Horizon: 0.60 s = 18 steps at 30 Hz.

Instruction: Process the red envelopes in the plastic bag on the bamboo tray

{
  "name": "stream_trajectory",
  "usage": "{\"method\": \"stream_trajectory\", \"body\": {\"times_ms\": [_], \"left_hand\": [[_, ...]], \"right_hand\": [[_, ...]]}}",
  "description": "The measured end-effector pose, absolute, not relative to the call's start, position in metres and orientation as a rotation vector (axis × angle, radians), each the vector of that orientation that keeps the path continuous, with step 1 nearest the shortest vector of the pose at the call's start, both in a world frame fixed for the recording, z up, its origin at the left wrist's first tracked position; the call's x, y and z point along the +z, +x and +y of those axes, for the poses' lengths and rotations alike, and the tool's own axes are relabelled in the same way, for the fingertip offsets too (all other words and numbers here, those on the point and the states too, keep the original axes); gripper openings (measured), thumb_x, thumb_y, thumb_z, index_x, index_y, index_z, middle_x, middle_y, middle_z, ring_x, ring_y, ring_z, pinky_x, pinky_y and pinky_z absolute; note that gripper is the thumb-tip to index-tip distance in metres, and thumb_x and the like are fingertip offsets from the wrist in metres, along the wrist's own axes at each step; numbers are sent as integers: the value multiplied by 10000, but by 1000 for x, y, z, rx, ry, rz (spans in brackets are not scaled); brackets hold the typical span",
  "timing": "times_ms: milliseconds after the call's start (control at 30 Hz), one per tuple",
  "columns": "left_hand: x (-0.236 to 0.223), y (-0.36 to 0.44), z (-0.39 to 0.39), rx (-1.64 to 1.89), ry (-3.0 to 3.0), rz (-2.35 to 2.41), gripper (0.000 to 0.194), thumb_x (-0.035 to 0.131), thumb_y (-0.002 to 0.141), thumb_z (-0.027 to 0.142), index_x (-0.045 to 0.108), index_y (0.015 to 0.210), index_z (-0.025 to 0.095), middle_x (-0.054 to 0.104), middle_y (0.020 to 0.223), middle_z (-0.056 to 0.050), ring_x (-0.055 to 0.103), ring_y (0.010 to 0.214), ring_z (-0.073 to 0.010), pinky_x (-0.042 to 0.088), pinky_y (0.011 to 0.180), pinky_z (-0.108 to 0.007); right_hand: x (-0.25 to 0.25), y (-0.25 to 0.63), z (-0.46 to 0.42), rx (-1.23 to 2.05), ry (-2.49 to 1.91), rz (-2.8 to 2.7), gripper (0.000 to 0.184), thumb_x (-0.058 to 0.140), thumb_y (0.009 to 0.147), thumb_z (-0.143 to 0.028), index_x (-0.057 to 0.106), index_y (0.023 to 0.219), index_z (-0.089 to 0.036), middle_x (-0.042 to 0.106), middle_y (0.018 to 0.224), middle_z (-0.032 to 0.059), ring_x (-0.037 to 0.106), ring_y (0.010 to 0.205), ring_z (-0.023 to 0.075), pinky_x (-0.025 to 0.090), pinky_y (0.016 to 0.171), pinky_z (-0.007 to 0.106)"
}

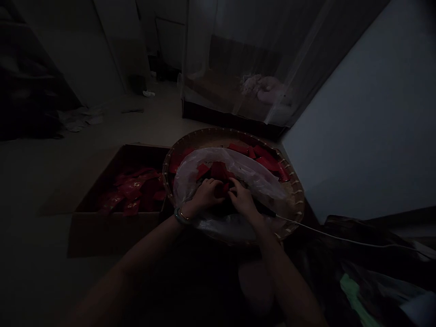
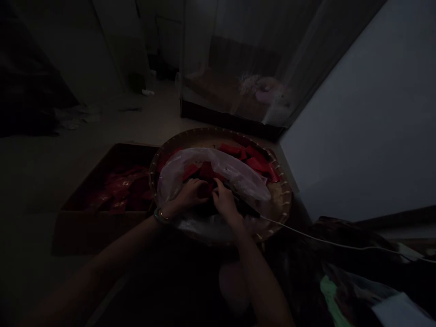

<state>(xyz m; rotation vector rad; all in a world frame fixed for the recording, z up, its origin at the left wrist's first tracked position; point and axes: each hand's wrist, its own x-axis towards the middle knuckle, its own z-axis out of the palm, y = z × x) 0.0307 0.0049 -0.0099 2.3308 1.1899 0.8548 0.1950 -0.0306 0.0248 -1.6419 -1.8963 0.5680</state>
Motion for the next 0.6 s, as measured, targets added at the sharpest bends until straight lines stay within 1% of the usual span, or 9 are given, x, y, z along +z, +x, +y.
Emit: {"method": "stream_trajectory", "body": {"times_ms": [67, 133, 200, 267, 333, 400, 467, 533, 600], "left_hand": [[-9, 31, 4, 883, 2289, 1185, 625, 735, 636, 379, 534, 1177, 138, 592, 1141, -116, 530, 1034, -259, 409, 898, -370], [-8, 31, 3, 841, 2206, 1163, 693, 727, 651, 388, 492, 1247, 126, 597, 1166, -130, 555, 1024, -260, 422, 884, -363], [-7, 31, 3, 753, 2113, 1089, 626, 699, 691, 361, 510, 1244, 135, 637, 1114, -111, 601, 950, -237, 448, 830, -328], [-7, 30, 2, 689, 2031, 982, 496, 669, 726, 312, 568, 1186, 157, 673, 1043, -74, 627, 886, -209, 461, 779, -288], [-6, 30, 1, 681, 1956, 903, 402, 654, 736, 265, 611, 1125, 170, 688, 1006, -50, 634, 868, -192, 464, 758, -263], [-4, 30, 0, 693, 1885, 875, 367, 653, 731, 231, 629, 1090, 161, 695, 980, -48, 636, 860, -184, 466, 745, -249], [-1, 30, -2, 685, 1827, 856, 343, 647, 730, 214, 637, 1067, 146, 697, 960, -52, 634, 841, -174, 467, 728, -238], [2, 30, -3, 659, 1790, 837, 327, 637, 733, 206, 638, 1052, 137, 695, 939, -51, 627, 813, -162, 463, 707, -229], [4, 31, -4, 641, 1781, 820, 328, 637, 730, 214, 637, 1049, 135, 690, 929, -47, 616, 795, -154, 457, 696, -224]], "right_hand": [[31, 205, -29, 556, -1610, -1809, 458, 491, 759, -110, 492, 1216, -144, 701, 906, 78, 644, 874, 204, 461, 817, 343], [37, 217, -29, 574, -1578, -1736, 399, 494, 751, -129, 522, 1146, -175, 699, 916, 62, 648, 871, 195, 474, 788, 329], [41, 227, -29, 597, -1541, -1686, 331, 501, 746, -158, 546, 1072, -191, 697, 898, 47, 652, 853, 191, 484, 750, 317], [42, 233, -30, 588, -1511, -1680, 260, 524, 740, -195, 583, 994, -191, 696, 900, 49, 651, 854, 195, 488, 740, 314], [41, 235, -31, 557, -1533, -1710, 228, 569, 738, -258, 627, 947, -186, 698, 922, 61, 647, 862, 210, 486, 745, 322], [40, 234, -32, 567, -1598, -1774, 253, 615, 731, -340, 668, 925, -188, 707, 898, 67, 648, 820, 223, 483, 710, 321], [39, 231, -33, 639, -1633, -1837, 273, 635, 725, -395, 698, 888, -184, 712, 811, 63, 645, 744, 223, 475, 646, 303], [38, 230, -32, 720, -1626, -1890, 266, 619, 743, -403, 716, 835, -173, 700, 716, 56, 632, 679, 212, 457, 593, 280], [38, 229, -31, 747, -1617, -1915, 267, 590, 768, -391, 724, 812, -165, 686, 672, 50, 617, 653, 200, 444, 577, 268]]}}
